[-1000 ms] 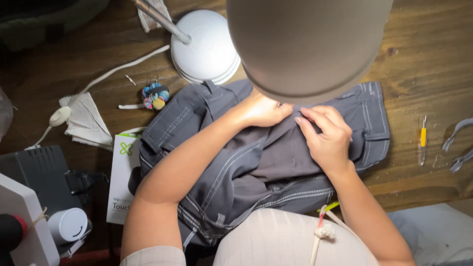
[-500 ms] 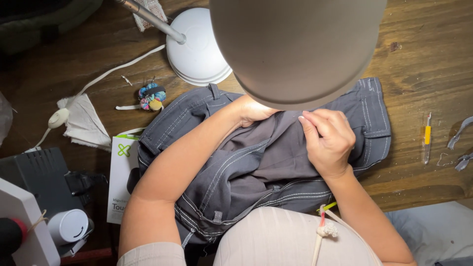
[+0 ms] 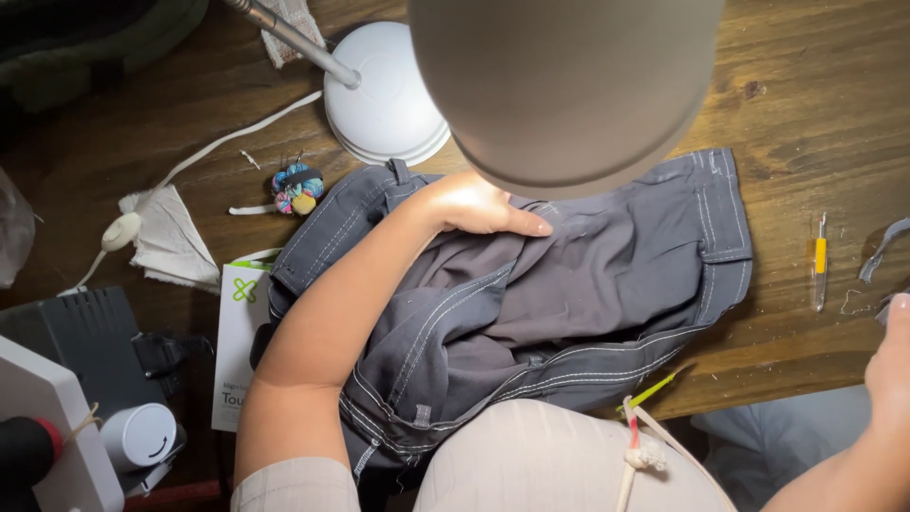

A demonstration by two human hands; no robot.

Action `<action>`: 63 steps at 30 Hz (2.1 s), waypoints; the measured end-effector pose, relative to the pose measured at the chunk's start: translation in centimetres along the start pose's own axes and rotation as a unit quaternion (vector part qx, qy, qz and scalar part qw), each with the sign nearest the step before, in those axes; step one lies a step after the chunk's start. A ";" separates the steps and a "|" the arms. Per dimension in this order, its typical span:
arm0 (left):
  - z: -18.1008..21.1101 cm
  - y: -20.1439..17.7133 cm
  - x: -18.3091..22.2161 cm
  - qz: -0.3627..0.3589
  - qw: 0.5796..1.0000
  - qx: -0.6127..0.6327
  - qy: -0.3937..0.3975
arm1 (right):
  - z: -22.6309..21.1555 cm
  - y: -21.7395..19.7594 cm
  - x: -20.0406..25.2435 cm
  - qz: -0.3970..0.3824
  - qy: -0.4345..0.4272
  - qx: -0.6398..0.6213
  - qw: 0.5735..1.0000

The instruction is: Repairing a pair of pants by using a seam ripper and tweezers to remove stitching from the waistband

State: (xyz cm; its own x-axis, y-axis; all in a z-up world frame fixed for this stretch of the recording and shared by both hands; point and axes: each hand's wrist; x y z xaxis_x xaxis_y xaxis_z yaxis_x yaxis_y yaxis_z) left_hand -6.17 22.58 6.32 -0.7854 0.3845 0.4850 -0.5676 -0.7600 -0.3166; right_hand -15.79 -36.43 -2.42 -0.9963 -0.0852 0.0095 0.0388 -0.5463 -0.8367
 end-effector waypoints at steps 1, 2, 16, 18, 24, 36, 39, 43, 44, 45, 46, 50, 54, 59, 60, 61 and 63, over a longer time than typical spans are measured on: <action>-0.3 0.3 -0.4 0.014 0.999 0.001 -0.042 | -2.3 -2.8 0.3 0.086 0.080 -0.267 0.957; -0.6 0.7 -0.6 0.026 0.996 0.003 -0.085 | -4.7 -5.8 0.8 0.163 0.154 -0.513 0.828; -5.8 3.8 -5.4 0.043 0.948 0.306 -0.070 | -27.3 -23.4 -6.9 0.341 -0.133 -0.597 0.714; -5.9 4.1 -5.8 0.047 0.948 0.308 -0.062 | -27.3 -23.3 -7.0 0.355 -0.143 -0.565 0.731; -5.6 4.1 -5.2 0.052 0.952 0.294 -0.064 | -26.1 -23.4 -7.3 0.315 -0.105 -0.599 0.728; -7.4 4.5 -6.5 0.048 0.986 0.160 -0.015 | -27.3 -22.6 -8.1 0.268 -0.154 -0.544 0.780; -10.3 5.1 -8.0 0.025 0.976 0.214 -0.042 | -27.1 -22.0 -8.2 0.232 -0.141 -0.574 0.772; -11.4 5.1 -8.6 0.043 0.971 0.232 -0.030 | -26.6 -21.4 -8.2 0.187 -0.110 -0.620 0.754; -11.8 5.5 -9.1 0.030 0.961 0.275 -0.023 | -26.5 -21.3 -8.2 0.181 -0.105 -0.621 0.756; -10.8 4.8 -8.0 0.031 0.960 0.276 -0.024 | -26.2 -21.0 -8.5 0.180 -0.107 -0.621 0.756; -9.7 4.1 -7.0 0.050 0.958 0.283 -0.014 | -25.9 -20.8 -8.7 0.204 -0.099 -0.602 0.766; -6.7 2.7 -5.3 0.073 0.948 0.311 0.009 | -24.5 -22.1 -9.0 0.225 -0.115 -0.609 0.752; -6.7 3.5 -6.0 0.071 0.948 0.309 0.018 | -26.1 -24.4 -8.3 0.260 -0.142 -0.611 0.734; -7.5 3.4 -6.2 0.084 0.951 0.295 0.031 | -27.4 -24.5 -8.3 0.335 -0.190 -0.551 0.740; -7.7 3.6 -6.4 0.084 0.951 0.295 0.030 | -27.5 -24.3 -8.4 0.335 -0.191 -0.551 0.740; -7.9 3.8 -6.5 0.084 0.954 0.288 0.028 | -27.6 -24.1 -8.5 0.333 -0.195 -0.542 0.747; -8.8 4.3 -7.2 0.081 0.956 0.279 0.024 | -27.8 -23.6 -8.7 0.330 -0.197 -0.533 0.754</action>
State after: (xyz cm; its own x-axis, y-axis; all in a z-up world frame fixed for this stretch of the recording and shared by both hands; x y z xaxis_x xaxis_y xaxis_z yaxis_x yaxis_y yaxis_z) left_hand -5.11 21.16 -5.71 -0.8701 0.2515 0.4239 -0.2277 -0.9678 0.1069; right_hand -10.21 0.38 1.96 -0.6783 -0.4010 -0.6157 0.2232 0.6859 -0.6926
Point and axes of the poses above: each hand's wrist, its own x-axis away from the middle knuckle, its own y-axis out of the palm, z = x × y, and after that the axes turned 7 degrees about z, right-handed
